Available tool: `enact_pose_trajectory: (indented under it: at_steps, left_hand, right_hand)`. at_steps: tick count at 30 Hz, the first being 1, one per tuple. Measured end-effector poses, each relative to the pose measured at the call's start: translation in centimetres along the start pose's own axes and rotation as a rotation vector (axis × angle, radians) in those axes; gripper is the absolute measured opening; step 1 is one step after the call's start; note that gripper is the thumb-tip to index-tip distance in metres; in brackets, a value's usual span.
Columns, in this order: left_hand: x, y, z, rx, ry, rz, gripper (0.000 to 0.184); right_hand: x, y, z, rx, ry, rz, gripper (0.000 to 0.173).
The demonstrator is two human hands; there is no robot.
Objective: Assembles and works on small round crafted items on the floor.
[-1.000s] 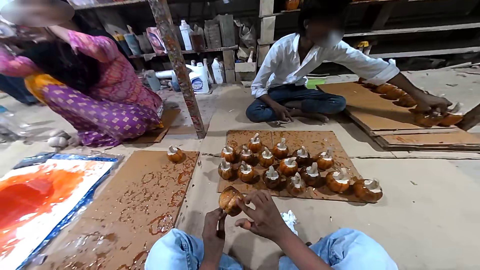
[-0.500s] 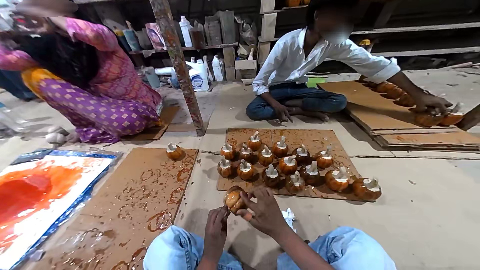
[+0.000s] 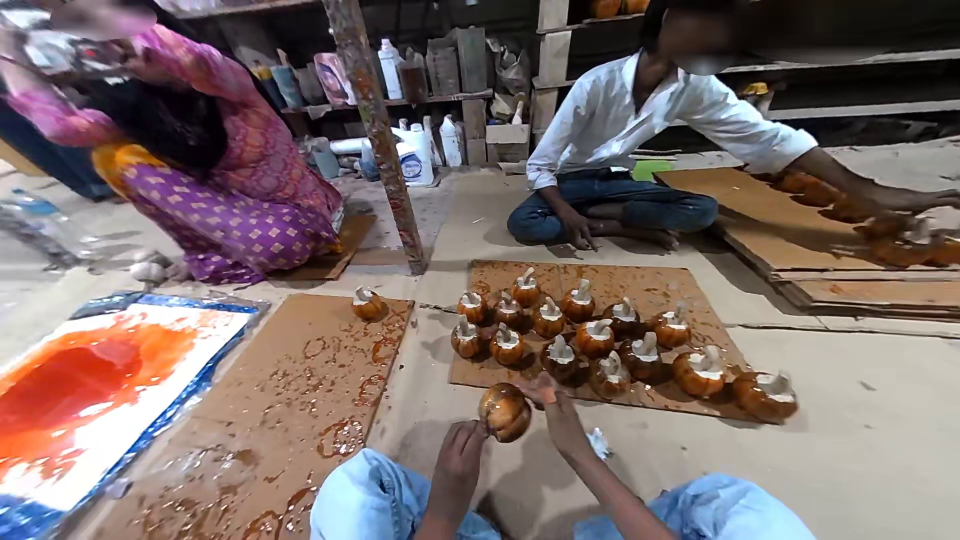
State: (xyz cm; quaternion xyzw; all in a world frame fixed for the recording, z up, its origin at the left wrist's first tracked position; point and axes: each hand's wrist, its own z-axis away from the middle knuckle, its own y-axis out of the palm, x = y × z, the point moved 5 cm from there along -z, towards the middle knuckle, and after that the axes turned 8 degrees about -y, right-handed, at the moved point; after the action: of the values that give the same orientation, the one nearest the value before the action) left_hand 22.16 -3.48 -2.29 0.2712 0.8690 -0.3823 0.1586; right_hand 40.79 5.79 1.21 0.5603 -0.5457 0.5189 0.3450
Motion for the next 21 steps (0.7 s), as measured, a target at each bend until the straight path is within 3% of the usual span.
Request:
enact_pose_trajectory:
  at_steps: [2, 4, 6, 9, 11, 17, 21]
  left_hand:
    - [-0.5, 0.3, 0.1, 0.009, -0.013, -0.019, 0.019]
    - [-0.6, 0.4, 0.2, 0.014, -0.018, -0.039, 0.018]
    - [-0.6, 0.0, -0.1, 0.025, -0.021, -0.029, 0.016]
    - [-0.3, 0.0, -0.2, 0.058, -0.044, -0.004, 0.013]
    - [-0.2, 0.2, -0.1, 0.074, -0.037, -0.005, 0.011]
    - [-0.4, 0.7, -0.3, 0.136, -0.063, 0.017, 0.019]
    - [0.2, -0.4, -0.6, 0.277, -0.325, 0.130, 0.023]
  right_hand:
    - [0.2, -0.3, 0.0, -0.016, -0.206, 0.252, 0.062]
    - [1.0, -0.1, 0.2, -0.002, -0.480, 0.447, 0.048]
    - [1.5, 0.2, -0.1, 0.114, -0.625, 0.562, 0.053]
    - [1.9, 1.0, -0.3, 0.350, -0.629, 0.760, 0.059]
    - [2.0, 1.4, -0.2, 0.384, -0.653, 0.813, 0.057]
    - [2.1, 2.3, 1.0, 0.382, -0.780, 0.837, 0.054]
    - [2.1, 2.7, 1.3, 0.146, -0.787, 0.565, 0.061]
